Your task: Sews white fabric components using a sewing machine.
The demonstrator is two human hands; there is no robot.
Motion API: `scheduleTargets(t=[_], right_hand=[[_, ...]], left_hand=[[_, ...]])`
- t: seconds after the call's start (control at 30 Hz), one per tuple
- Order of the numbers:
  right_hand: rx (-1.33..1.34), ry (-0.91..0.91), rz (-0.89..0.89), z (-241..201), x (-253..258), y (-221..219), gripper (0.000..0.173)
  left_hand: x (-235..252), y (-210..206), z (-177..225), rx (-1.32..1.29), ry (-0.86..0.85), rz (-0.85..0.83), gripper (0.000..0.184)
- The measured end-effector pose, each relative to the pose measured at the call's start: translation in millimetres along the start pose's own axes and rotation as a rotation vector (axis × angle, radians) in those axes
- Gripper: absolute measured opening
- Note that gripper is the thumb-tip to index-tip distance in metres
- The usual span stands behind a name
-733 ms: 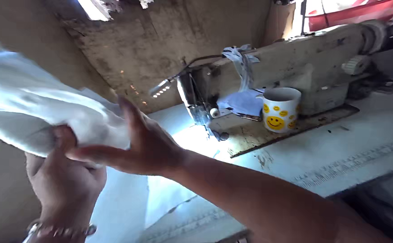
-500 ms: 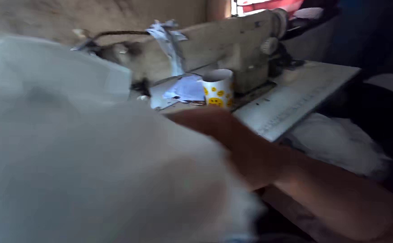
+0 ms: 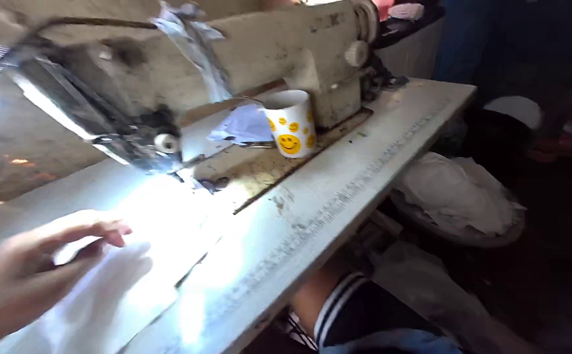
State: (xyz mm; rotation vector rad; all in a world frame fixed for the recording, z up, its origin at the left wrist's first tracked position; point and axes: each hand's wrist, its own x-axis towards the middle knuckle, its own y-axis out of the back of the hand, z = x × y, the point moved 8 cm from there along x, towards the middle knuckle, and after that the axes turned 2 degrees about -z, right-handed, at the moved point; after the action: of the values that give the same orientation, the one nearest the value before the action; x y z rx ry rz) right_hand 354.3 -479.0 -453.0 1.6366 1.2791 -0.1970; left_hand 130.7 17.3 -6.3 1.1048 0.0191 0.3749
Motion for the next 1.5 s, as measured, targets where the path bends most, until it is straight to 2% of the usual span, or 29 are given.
scheduleTargets(t=[0.07, 0.13, 0.17, 0.2, 0.27, 0.33, 0.43, 0.53, 0.63, 0.73, 1.1, 1.33, 1.5], right_hand=[[0.034, -0.042, -0.127, -36, 2, 7, 0.050], [-0.011, 0.052, -0.173, -101, -19, 60, 0.038], [-0.047, 0.247, -0.181, -145, -40, 97, 0.030], [-0.072, 0.524, -0.174, -196, -67, 134, 0.025], [-0.073, 1.056, -0.131, -297, -121, 189, 0.030], [-0.110, 1.358, -0.012, -382, -147, 214, 0.034], [-0.349, 1.553, 0.341, -478, -119, 217, 0.029], [-0.560, 1.589, 0.413, -536, -60, 208, 0.033], [-0.593, 1.627, 0.355, -550, -27, 203, 0.043], [-0.567, 1.611, 0.333, -545, -23, 202, 0.051], [-0.540, 1.628, 0.394, -540, -20, 204, 0.051], [-0.551, 1.516, 0.339, -542, -17, 205, 0.051], [-0.587, 1.455, 0.374, -542, -15, 204, 0.054]], left_hand=[[-5, 8, -30, -0.010, -0.175, 0.106, 0.012], [-9, 7, -42, -0.081, -0.200, 0.127, 0.016], [-10, 5, -43, -0.119, -0.185, 0.119, 0.017], [-9, 2, -43, -0.144, -0.175, 0.101, 0.017], [-6, -4, -39, -0.187, -0.182, 0.062, 0.016], [-3, -13, -32, -0.231, -0.185, 0.014, 0.016], [-1, -34, -27, -0.334, -0.129, -0.143, 0.016], [0, -39, -32, -0.367, -0.044, -0.233, 0.015], [2, -36, -36, -0.379, -0.044, -0.269, 0.013], [4, -35, -39, -0.403, -0.030, -0.277, 0.012], [8, -34, -45, -0.398, -0.051, -0.250, 0.011], [8, -32, -45, -0.368, -0.035, -0.223, 0.012], [8, -32, -48, -0.292, -0.072, -0.151, 0.015]])
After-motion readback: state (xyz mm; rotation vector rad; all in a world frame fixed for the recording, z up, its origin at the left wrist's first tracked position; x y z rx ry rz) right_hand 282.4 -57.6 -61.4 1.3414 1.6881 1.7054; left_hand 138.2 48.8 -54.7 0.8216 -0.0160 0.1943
